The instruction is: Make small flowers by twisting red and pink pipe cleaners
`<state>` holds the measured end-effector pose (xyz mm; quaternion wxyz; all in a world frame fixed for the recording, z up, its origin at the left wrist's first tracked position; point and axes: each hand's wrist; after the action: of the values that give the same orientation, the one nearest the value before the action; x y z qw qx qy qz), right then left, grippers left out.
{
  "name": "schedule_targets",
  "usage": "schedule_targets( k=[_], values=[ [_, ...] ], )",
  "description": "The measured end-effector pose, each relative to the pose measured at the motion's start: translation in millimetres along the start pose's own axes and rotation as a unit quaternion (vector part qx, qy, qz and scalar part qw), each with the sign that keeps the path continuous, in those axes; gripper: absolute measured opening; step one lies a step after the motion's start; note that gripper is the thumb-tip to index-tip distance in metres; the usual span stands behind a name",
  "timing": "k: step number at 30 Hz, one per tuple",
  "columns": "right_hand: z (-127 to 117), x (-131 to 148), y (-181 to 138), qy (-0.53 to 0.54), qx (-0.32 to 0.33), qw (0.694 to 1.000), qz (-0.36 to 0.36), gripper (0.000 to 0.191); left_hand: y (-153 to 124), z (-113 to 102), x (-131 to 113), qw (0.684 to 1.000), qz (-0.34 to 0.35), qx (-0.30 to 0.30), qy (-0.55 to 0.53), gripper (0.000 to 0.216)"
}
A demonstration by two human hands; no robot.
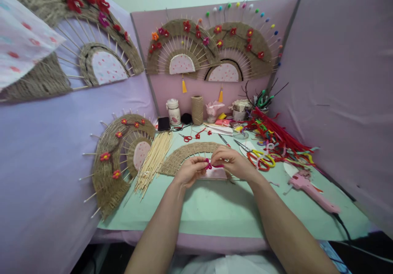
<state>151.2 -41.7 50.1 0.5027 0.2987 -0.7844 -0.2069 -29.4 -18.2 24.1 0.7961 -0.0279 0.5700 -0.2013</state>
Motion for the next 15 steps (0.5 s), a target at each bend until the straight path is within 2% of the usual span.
schedule_targets(
  k=[3,7,10,15],
  values=[
    [2.4,-0.7,0.4,-0.015,-0.016,0.999,0.029,0.013,-0.4,1.0,0.3,0.999,0.024,-0.001,0.025,0.026],
    [6.8,-5.5,-1.3,-0.009,-0.029,0.993,0.115,0.012,-0.6,1.0,0.7,0.999,0.042,-0.003,0.034,0.025],
    [11.3,-11.9,-3.0,0.020,-0.032,0.984,0.177,0.015,-1.5,1.8,0.3,0.997,0.070,-0.007,0.044,0.024],
    [16.1,-19.8,-4.0,0.082,-0.046,0.969,0.229,0.019,-2.9,3.6,-0.6,0.988,0.131,-0.025,0.081,0.021]
  ],
)
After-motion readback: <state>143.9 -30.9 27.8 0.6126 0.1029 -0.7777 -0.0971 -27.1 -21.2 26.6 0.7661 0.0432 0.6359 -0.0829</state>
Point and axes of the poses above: each hand's wrist, its own y-axis towards the middle knuckle, its own z-axis out of the palm, x = y × z, and after that the axes turned 11 degrees about -x, right-handed
